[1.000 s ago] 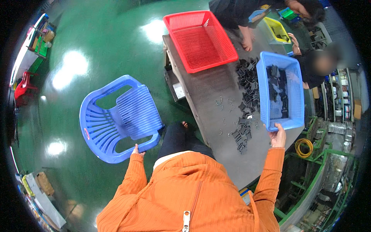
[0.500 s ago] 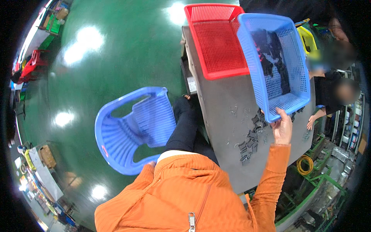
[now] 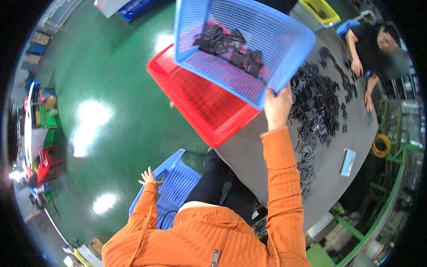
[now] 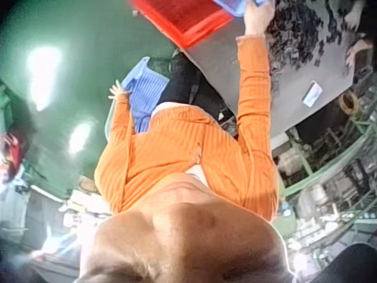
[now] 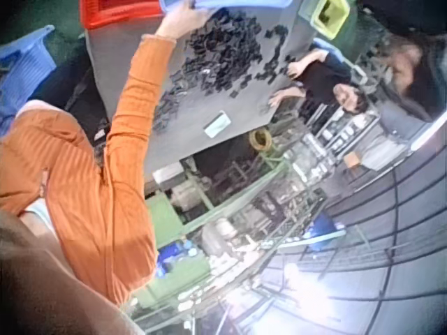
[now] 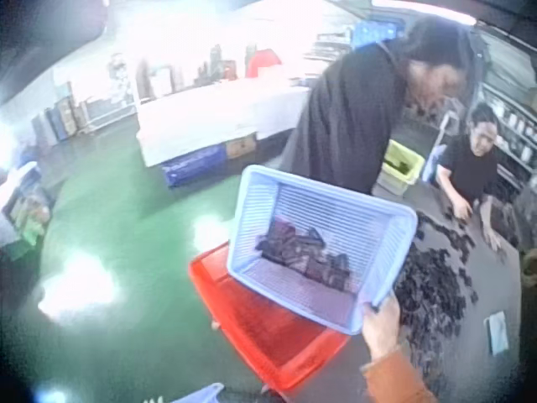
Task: The person attaches metal clips to black plastic components by hand at a workbench and places the finished pieces into a blue plastic basket.
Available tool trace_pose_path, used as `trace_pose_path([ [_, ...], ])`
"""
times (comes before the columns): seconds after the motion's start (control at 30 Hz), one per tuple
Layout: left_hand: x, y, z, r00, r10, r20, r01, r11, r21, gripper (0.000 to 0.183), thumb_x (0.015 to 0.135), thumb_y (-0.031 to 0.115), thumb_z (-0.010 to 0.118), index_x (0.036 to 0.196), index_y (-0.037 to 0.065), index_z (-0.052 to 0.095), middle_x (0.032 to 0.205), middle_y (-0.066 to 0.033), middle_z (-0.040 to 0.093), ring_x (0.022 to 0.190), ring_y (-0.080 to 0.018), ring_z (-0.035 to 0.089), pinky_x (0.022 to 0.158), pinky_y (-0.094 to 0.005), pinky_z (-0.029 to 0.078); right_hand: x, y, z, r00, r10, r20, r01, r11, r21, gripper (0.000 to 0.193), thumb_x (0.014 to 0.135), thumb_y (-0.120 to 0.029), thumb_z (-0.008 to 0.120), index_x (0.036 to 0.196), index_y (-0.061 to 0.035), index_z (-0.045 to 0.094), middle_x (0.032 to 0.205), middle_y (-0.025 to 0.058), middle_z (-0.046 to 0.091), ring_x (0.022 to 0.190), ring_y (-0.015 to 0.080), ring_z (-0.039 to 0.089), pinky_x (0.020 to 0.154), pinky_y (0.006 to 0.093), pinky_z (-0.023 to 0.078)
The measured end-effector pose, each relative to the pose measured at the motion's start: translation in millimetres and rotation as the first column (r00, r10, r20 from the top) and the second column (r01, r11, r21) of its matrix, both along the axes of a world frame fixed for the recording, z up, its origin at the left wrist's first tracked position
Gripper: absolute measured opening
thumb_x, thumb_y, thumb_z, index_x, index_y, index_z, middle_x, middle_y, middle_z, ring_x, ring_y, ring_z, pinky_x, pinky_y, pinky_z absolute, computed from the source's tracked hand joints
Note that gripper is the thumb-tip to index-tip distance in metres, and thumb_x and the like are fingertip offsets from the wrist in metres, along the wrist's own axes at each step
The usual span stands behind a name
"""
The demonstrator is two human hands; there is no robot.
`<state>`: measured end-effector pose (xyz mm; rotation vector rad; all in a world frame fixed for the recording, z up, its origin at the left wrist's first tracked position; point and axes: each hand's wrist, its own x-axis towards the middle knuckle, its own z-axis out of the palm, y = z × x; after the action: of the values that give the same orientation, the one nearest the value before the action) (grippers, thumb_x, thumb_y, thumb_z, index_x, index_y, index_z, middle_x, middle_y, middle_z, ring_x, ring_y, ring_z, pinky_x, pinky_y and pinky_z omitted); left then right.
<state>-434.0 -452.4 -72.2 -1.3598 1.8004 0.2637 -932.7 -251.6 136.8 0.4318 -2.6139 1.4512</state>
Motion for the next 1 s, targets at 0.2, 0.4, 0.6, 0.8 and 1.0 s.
trace_pose_path([
  [0.2, 6, -27, -84, 0.916, -0.399, 0.049, 0.371, 0.887, 0.275, 0.053, 0.074, 0.026, 0.069, 0.120, 0.011, 0.047, 0.102, -0.0149, 0.065, 0.095, -0.0302, 0.064, 0.080, -0.0404, 0.051, 5, -11, -19, 0.975, -0.005, -0.220, 0.042, 0.986, 0.161, 0.058, 0.072, 0.006, 0.055, 0.128, -0.0070, 0.046, 0.124, 0.0190, 0.050, 0.109, 0.0362, 0.053, 0.091, 0.0406, 0.045],
  [0.4, -40, -9, -71, 0.808, -0.581, -0.097, 0.582, 0.762, 0.285, 0.044, 0.071, 0.026, 0.067, 0.107, 0.007, 0.051, 0.093, -0.0153, 0.066, 0.089, -0.0316, 0.064, 0.076, -0.0404, 0.052, 15, -10, -28, 0.905, 0.028, -0.424, 0.072, 0.973, 0.218, 0.076, 0.068, 0.005, 0.059, 0.133, -0.0305, 0.044, 0.138, 0.0100, 0.039, 0.103, 0.0311, 0.058, 0.076, 0.0363, 0.054],
  [0.6, -31, -9, -47, 0.708, -0.623, -0.331, 0.679, 0.730, 0.080, 0.048, 0.074, 0.033, 0.064, 0.113, 0.008, 0.053, 0.095, -0.0156, 0.065, 0.089, -0.0315, 0.063, 0.079, -0.0432, 0.049, 9, -4, -35, 0.598, 0.012, -0.801, 0.064, 0.996, 0.063, 0.064, 0.068, -0.001, 0.062, 0.125, -0.0279, 0.054, 0.134, 0.0126, 0.045, 0.100, 0.0289, 0.060, 0.077, 0.0336, 0.053],
  [0.8, -42, -8, -41, 0.692, -0.600, -0.400, 0.668, 0.743, 0.040, 0.037, 0.080, 0.036, 0.056, 0.107, 0.011, 0.061, 0.092, -0.0134, 0.067, 0.084, -0.0311, 0.064, 0.075, -0.0403, 0.051, 31, 7, -35, 0.486, -0.238, -0.841, 0.222, 0.964, -0.144, 0.072, 0.066, 0.003, 0.062, 0.132, -0.0162, 0.042, 0.129, 0.0214, 0.045, 0.090, 0.0329, 0.062, 0.070, 0.0356, 0.053],
  [1.0, -35, -2, -49, 0.643, -0.612, -0.460, 0.702, 0.711, 0.035, 0.037, 0.081, 0.035, 0.056, 0.107, 0.009, 0.061, 0.095, -0.0174, 0.066, 0.087, -0.0336, 0.064, 0.077, -0.0421, 0.050, 89, -6, -49, 0.888, -0.230, -0.398, 0.268, 0.963, 0.042, 0.081, 0.066, -0.003, 0.066, 0.133, 0.0034, 0.021, 0.111, 0.0261, 0.047, 0.081, 0.0401, 0.062, 0.069, 0.0441, 0.053],
])
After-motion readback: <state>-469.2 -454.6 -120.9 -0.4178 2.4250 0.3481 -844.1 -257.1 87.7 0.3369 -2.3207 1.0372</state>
